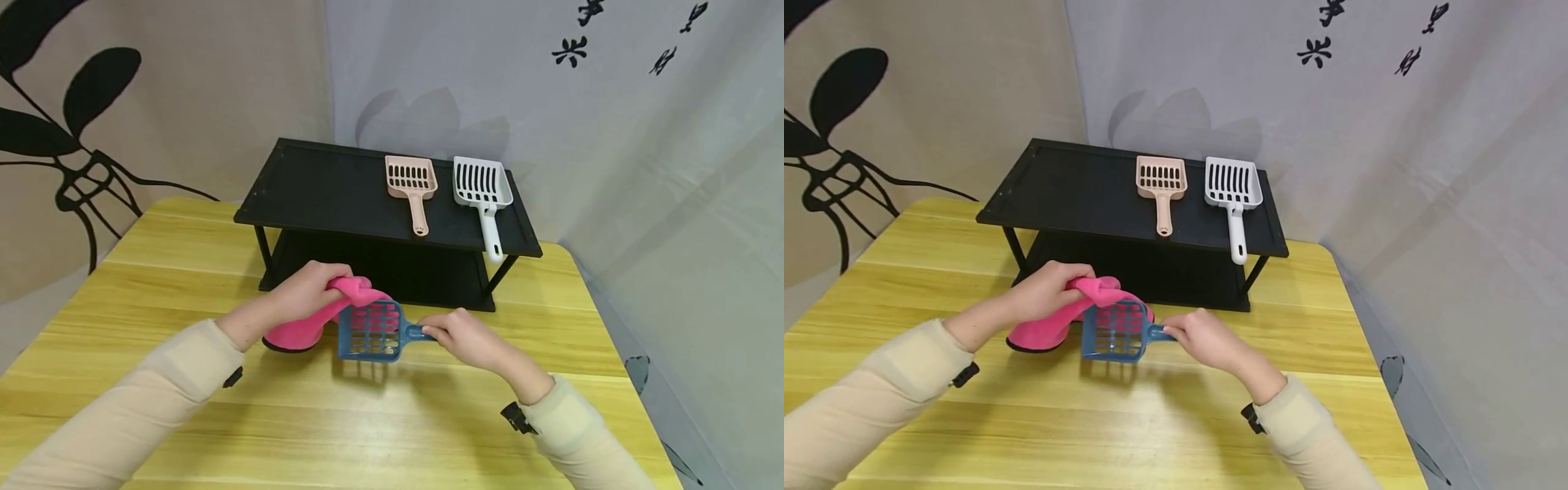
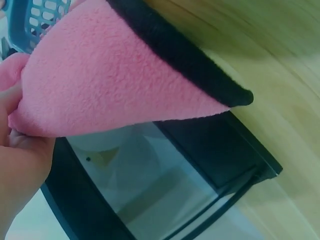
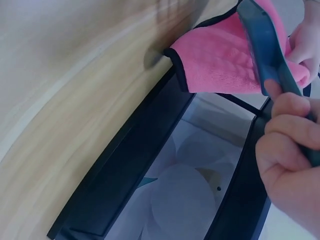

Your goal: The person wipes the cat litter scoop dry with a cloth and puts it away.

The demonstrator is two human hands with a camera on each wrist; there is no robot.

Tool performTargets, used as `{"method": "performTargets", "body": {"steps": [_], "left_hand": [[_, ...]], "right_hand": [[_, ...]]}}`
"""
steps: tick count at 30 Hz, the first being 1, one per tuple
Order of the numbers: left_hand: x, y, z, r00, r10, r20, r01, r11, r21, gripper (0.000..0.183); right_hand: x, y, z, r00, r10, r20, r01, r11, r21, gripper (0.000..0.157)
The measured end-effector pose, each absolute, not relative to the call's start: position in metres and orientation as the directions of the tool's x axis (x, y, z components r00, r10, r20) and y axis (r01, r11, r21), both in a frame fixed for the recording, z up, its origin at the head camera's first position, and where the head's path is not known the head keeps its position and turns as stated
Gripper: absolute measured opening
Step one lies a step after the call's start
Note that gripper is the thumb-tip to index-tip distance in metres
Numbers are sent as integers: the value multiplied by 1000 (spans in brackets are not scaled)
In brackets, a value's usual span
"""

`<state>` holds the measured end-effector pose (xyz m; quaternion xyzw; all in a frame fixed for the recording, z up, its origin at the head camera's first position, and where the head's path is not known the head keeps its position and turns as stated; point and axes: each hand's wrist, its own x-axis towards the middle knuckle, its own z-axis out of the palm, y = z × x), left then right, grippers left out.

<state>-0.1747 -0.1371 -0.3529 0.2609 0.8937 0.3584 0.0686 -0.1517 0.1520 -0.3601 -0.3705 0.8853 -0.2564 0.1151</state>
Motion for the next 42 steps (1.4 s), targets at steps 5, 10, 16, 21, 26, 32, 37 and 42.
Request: {"method": "performTargets", "body": {"steps": [5, 10, 16, 21, 26, 32, 37, 42], "left_hand": [[-177, -148, -356, -916, 397, 52, 322, 653, 686, 6], [-182, -161, -366, -966, 258, -15, 164, 655, 738, 11], [-191, -163, -367, -925, 358, -124, 83, 511, 855, 17], [-199, -152, -355, -824, 531, -198, 21, 379, 925, 26], [-204, -141, -345, -759, 580, -294, -69, 378, 923, 43], [-207, -136, -343, -713, 617, -332, -77, 402, 912, 40], [-207, -135, -343, -698, 636, -329, -85, 383, 920, 34], [-206, -135, -342, -692, 647, -320, -80, 372, 925, 33]], "right_hand": [[-155, 161, -362, -755, -654, -53, -489, 615, -619, 18], [-158, 167, -366, -812, -570, -122, -301, 589, -750, 22], [-160, 162, -366, -728, -680, -86, -453, 571, -684, 20], [-168, 158, -358, -694, -720, -24, -555, 556, -619, 20], [-175, 157, -355, -680, -733, 33, -635, 566, -527, 24], [-178, 154, -356, -654, -753, 74, -691, 554, -466, 23], [-177, 156, -359, -658, -746, 99, -687, 542, -484, 23], [-177, 161, -361, -668, -738, 95, -666, 537, -517, 24]]}}
